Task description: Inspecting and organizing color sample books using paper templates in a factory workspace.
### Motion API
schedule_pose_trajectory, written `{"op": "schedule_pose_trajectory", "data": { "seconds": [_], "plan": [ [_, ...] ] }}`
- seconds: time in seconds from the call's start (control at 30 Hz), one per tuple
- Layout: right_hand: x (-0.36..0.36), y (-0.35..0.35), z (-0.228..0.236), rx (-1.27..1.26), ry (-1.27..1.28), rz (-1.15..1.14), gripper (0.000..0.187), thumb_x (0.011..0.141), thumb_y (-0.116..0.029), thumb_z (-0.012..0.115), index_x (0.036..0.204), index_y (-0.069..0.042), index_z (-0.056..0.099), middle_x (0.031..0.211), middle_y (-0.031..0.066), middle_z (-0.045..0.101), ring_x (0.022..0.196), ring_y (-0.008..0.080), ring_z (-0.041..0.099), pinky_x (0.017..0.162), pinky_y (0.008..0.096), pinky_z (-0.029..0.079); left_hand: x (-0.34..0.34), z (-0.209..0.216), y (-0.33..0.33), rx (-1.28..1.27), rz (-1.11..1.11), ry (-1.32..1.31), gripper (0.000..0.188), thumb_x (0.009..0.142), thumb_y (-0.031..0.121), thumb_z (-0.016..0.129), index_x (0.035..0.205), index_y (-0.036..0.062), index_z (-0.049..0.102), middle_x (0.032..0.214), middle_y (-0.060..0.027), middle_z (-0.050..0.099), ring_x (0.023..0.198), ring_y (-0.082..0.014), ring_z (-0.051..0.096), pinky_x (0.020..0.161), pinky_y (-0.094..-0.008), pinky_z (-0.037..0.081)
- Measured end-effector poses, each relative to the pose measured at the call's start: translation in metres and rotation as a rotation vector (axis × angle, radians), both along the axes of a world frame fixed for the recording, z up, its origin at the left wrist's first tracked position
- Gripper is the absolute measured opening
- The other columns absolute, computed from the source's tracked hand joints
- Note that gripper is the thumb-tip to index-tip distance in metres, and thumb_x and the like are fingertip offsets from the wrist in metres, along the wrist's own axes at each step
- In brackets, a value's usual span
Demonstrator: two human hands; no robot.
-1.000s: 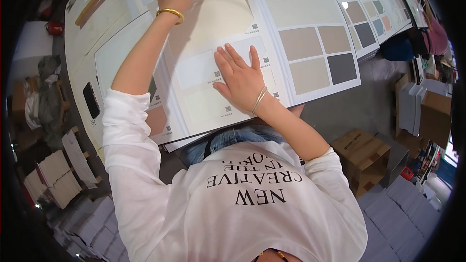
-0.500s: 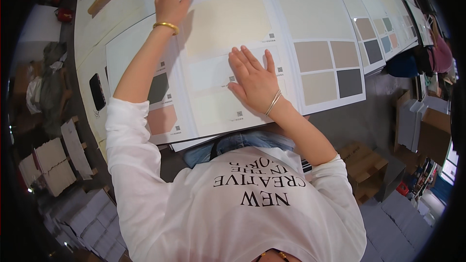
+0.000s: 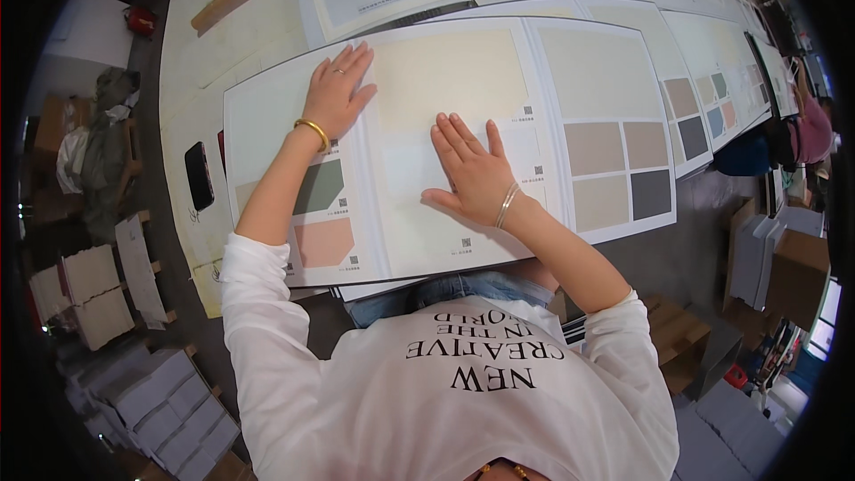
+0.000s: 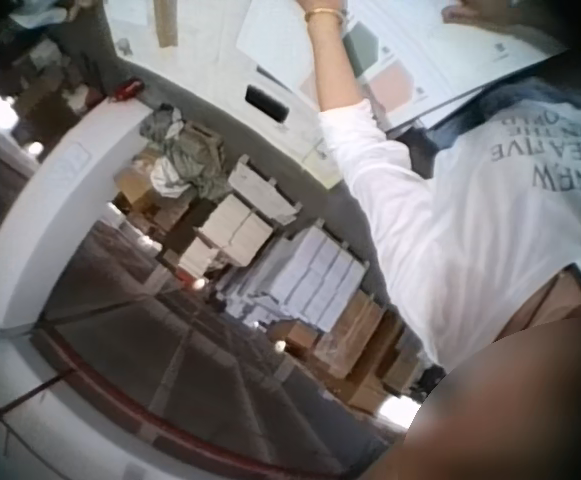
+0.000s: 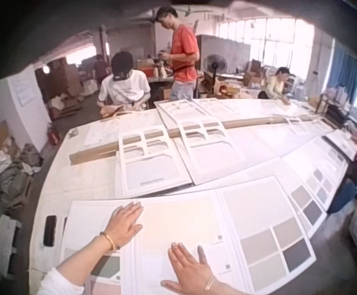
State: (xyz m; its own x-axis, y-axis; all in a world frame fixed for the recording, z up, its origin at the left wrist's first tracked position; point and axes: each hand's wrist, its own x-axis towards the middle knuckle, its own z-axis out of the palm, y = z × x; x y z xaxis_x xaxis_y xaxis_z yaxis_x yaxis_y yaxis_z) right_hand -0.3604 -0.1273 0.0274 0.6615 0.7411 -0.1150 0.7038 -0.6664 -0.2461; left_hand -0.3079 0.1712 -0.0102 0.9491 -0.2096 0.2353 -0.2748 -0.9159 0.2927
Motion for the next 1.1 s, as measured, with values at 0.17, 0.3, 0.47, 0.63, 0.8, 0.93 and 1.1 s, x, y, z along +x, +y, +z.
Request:
{"op": "schedule_pose_trajectory", "data": {
  "seconds": [0.17, 0.3, 0.47, 0.63, 0.8, 0.93, 1.1],
  "plan": [
    [0.035, 0.04, -0.005, 0.001, -0.03, -0.002, 0.089, 0.096, -0.063, 0.04, 0.155, 0.001, 0.022, 0.164, 0.0143, 0.018, 0.153, 0.0245, 0.011, 0.12, 0.0579, 0.004, -0.001, 0.001, -0.004, 0.031, 0.044, 0.029, 0.058, 0.095, 0.034, 0.055, 0.147, 0.01, 0.045, 0.156, -0.0061, 0.04, 0.145, -0.0254, 0.034, 0.118, -0.0448, 0.023],
    [0.077, 0.084, -0.012, 0.07, -0.009, -0.079, 0.087, 0.096, -0.062, 0.039, 0.155, 0.001, 0.022, 0.164, 0.0136, 0.018, 0.154, 0.0243, 0.01, 0.12, 0.0572, 0.002, 0.002, 0.001, -0.008, 0.025, 0.074, 0.027, 0.059, 0.095, 0.034, 0.055, 0.147, 0.0088, 0.043, 0.157, -0.0077, 0.039, 0.145, -0.0247, 0.034, 0.118, -0.0436, 0.023],
    [0.108, 0.111, -0.017, 0.075, -0.057, -0.155, 0.092, 0.094, -0.067, 0.033, 0.156, -0.001, 0.022, 0.164, 0.0134, 0.019, 0.153, 0.0246, 0.011, 0.121, 0.0538, 0.004, 0.006, -0.002, -0.011, 0.067, 0.112, 0.069, 0.061, 0.096, 0.029, 0.054, 0.151, 0.011, 0.037, 0.159, -0.0059, 0.034, 0.147, -0.0218, 0.032, 0.119, -0.0426, 0.022],
    [0.126, 0.073, -0.014, 0.049, -0.128, -0.278, 0.096, 0.092, -0.071, 0.037, 0.156, 0.0, 0.021, 0.164, 0.0137, 0.02, 0.152, 0.0258, 0.015, 0.122, 0.0496, 0.01, 0.002, 0.001, -0.007, 0.079, 0.126, 0.068, 0.062, 0.095, 0.03, 0.054, 0.152, 0.012, 0.036, 0.159, -0.0049, 0.034, 0.146, -0.021, 0.032, 0.119, -0.0414, 0.021],
    [0.158, -0.003, -0.006, -0.082, -0.148, -0.385, 0.093, 0.094, -0.068, 0.038, 0.157, -0.003, 0.017, 0.165, 0.0112, 0.017, 0.153, 0.0238, 0.012, 0.123, 0.0476, 0.01, -0.002, 0.001, -0.008, 0.087, 0.129, 0.072, 0.061, 0.095, 0.03, 0.054, 0.152, 0.0126, 0.037, 0.159, -0.0047, 0.035, 0.146, -0.021, 0.033, 0.119, -0.041, 0.021],
    [0.173, -0.035, -0.011, -0.081, -0.187, -0.347, 0.09, 0.095, -0.067, 0.034, 0.157, -0.003, 0.018, 0.165, 0.0111, 0.018, 0.153, 0.0237, 0.013, 0.123, 0.0479, 0.011, -0.001, -0.002, -0.008, 0.1, 0.111, 0.041, 0.061, 0.095, 0.03, 0.054, 0.151, 0.0125, 0.037, 0.158, -0.005, 0.036, 0.145, -0.0219, 0.034, 0.119, -0.0413, 0.021],
    [0.197, -0.07, -0.009, -0.073, -0.23, -0.013, 0.067, 0.103, -0.045, 0.03, 0.156, -0.004, 0.023, 0.165, 0.0084, 0.018, 0.152, 0.0228, 0.014, 0.124, 0.0447, 0.012, 0.004, -0.008, -0.003, 0.118, 0.088, -0.023, 0.06, 0.095, 0.03, 0.054, 0.151, 0.0124, 0.038, 0.157, -0.0058, 0.039, 0.144, -0.0219, 0.036, 0.117, -0.042, 0.024]
  ]
}}
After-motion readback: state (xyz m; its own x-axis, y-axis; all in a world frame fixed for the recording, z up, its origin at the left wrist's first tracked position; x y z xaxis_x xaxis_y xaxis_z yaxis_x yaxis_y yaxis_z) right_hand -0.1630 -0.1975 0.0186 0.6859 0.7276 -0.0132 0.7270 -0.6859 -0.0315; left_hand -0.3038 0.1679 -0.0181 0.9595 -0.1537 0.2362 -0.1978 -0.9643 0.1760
